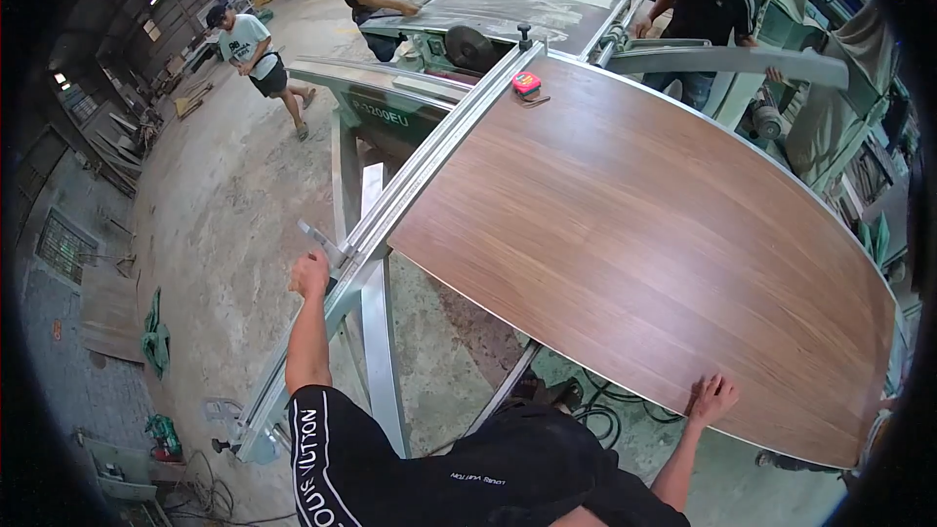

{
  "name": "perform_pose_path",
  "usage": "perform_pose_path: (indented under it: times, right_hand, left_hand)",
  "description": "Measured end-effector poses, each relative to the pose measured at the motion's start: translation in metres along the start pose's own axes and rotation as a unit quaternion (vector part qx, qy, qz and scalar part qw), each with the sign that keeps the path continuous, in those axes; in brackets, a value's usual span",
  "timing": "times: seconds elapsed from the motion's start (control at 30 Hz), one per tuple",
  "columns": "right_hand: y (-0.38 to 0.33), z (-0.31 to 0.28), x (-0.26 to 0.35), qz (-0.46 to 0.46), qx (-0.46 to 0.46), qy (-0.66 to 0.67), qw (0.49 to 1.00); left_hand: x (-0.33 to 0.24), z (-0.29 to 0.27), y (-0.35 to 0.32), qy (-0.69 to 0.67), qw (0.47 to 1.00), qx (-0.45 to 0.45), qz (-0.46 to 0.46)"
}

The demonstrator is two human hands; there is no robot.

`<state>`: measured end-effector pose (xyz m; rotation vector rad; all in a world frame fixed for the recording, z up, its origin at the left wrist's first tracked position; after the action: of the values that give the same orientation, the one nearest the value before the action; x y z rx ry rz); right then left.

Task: Moving large wood panels on a production floor and adjusting a sliding table saw machine.

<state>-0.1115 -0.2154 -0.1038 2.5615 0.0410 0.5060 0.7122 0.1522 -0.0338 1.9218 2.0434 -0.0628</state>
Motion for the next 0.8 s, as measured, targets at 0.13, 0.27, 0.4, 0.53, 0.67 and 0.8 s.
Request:
perform_pose_path:
  times: [0.13, 0.27, 0.4, 0.53, 0.67, 0.8]
  right_hand:
    - [-0.001, 0.003, -0.004, -0.015, -0.007, -0.004, 1.000]
    - [-0.001, 0.008, -0.004, -0.027, -0.016, 0.009, 0.999]
    - [-0.014, 0.042, -0.067, -0.001, -0.030, 0.089, 0.996]
    - [-0.003, 0.010, -0.009, -0.024, -0.034, 0.023, 0.999]
    - [0.001, 0.002, -0.001, -0.025, -0.015, -0.005, 1.000]
    - [0.000, -0.002, 0.003, -0.015, -0.003, -0.012, 1.000]
  left_hand:
    - [-0.005, -0.003, -0.004, 0.004, 1.000, -0.002, 0.001]
    - [0.004, -0.010, -0.004, 0.010, 1.000, -0.017, -0.002]
    - [-0.027, -0.011, -0.013, -0.006, 1.000, -0.005, 0.022]
    - [-0.013, -0.023, -0.016, 0.014, 1.000, -0.017, 0.014]
    - [-0.008, -0.018, -0.011, 0.013, 1.000, -0.024, 0.011]
    - [-0.010, -0.016, -0.012, 0.010, 0.999, -0.035, 0.019]
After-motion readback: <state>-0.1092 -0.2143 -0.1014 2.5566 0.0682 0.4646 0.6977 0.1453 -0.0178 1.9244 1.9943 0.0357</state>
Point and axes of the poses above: each hand's wrist, its own y-axis towards the middle knuckle, its own z-axis out of the palm, x = y × z, the point moved 4 cm from there along y, towards the middle knuckle, and after that the axes turned 3 degrees about -y, right-handed, at the moved point
